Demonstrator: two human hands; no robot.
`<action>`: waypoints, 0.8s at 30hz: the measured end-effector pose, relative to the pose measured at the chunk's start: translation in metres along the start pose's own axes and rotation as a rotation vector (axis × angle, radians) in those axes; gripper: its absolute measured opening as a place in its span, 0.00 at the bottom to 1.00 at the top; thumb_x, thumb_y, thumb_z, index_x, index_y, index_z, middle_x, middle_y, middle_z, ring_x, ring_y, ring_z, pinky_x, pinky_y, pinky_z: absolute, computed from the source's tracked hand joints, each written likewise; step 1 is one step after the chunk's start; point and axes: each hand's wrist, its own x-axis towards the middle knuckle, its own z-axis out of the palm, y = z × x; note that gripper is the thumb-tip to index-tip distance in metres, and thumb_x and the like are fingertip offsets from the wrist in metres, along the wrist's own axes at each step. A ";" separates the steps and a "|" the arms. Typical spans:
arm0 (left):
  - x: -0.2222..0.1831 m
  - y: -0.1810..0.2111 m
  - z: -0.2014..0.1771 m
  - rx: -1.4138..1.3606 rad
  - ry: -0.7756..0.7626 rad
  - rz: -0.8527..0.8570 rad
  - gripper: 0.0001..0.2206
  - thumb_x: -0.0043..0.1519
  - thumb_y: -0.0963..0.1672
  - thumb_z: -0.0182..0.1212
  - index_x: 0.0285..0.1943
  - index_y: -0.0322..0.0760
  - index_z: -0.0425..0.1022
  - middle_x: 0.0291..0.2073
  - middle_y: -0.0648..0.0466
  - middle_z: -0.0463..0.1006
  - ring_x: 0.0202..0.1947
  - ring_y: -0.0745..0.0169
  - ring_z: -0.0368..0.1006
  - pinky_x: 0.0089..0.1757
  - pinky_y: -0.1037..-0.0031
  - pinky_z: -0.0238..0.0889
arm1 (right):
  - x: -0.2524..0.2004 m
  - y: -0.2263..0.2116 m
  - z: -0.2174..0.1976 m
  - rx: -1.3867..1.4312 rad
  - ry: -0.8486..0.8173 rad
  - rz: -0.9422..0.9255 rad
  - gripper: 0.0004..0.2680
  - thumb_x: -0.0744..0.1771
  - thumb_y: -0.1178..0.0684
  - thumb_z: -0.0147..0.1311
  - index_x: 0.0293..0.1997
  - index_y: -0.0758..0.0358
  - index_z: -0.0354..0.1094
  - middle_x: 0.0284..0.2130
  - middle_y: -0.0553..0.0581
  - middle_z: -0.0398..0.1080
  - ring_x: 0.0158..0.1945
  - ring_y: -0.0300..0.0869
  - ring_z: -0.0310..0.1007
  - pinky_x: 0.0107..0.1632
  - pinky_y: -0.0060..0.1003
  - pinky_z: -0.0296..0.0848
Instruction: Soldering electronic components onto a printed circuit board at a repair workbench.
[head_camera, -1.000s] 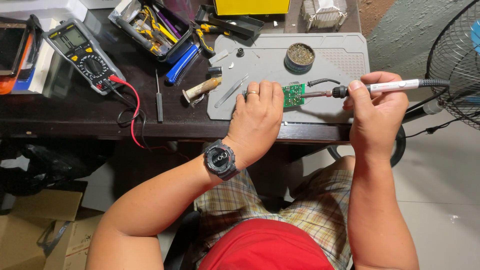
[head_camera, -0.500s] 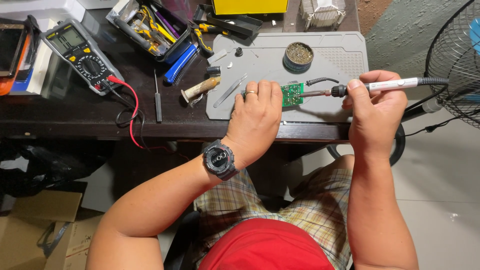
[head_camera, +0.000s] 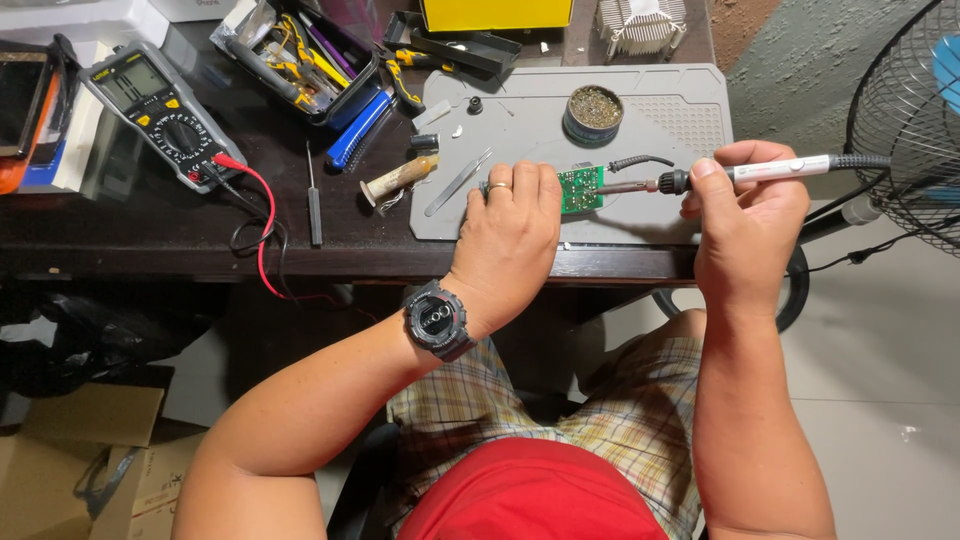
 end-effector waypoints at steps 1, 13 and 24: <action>0.000 0.000 0.000 -0.004 -0.003 0.000 0.10 0.68 0.40 0.53 0.55 0.42 0.77 0.41 0.56 0.71 0.40 0.59 0.68 0.36 0.70 0.65 | 0.000 0.000 0.000 0.006 0.000 0.004 0.06 0.74 0.57 0.63 0.55 0.59 0.68 0.30 0.51 0.70 0.30 0.35 0.74 0.41 0.29 0.76; 0.001 0.000 0.009 0.018 -0.017 -0.007 0.10 0.68 0.41 0.54 0.55 0.42 0.77 0.39 0.58 0.69 0.39 0.60 0.68 0.33 0.72 0.64 | 0.000 0.004 -0.002 0.059 0.018 -0.032 0.07 0.74 0.56 0.62 0.56 0.59 0.68 0.30 0.54 0.72 0.30 0.37 0.73 0.39 0.29 0.73; 0.000 0.000 0.027 -0.067 -0.080 0.002 0.11 0.65 0.38 0.54 0.55 0.39 0.76 0.39 0.55 0.70 0.39 0.57 0.69 0.29 0.71 0.65 | -0.011 -0.001 0.001 0.016 0.014 -0.142 0.08 0.75 0.56 0.64 0.58 0.59 0.66 0.39 0.55 0.72 0.35 0.38 0.76 0.43 0.31 0.77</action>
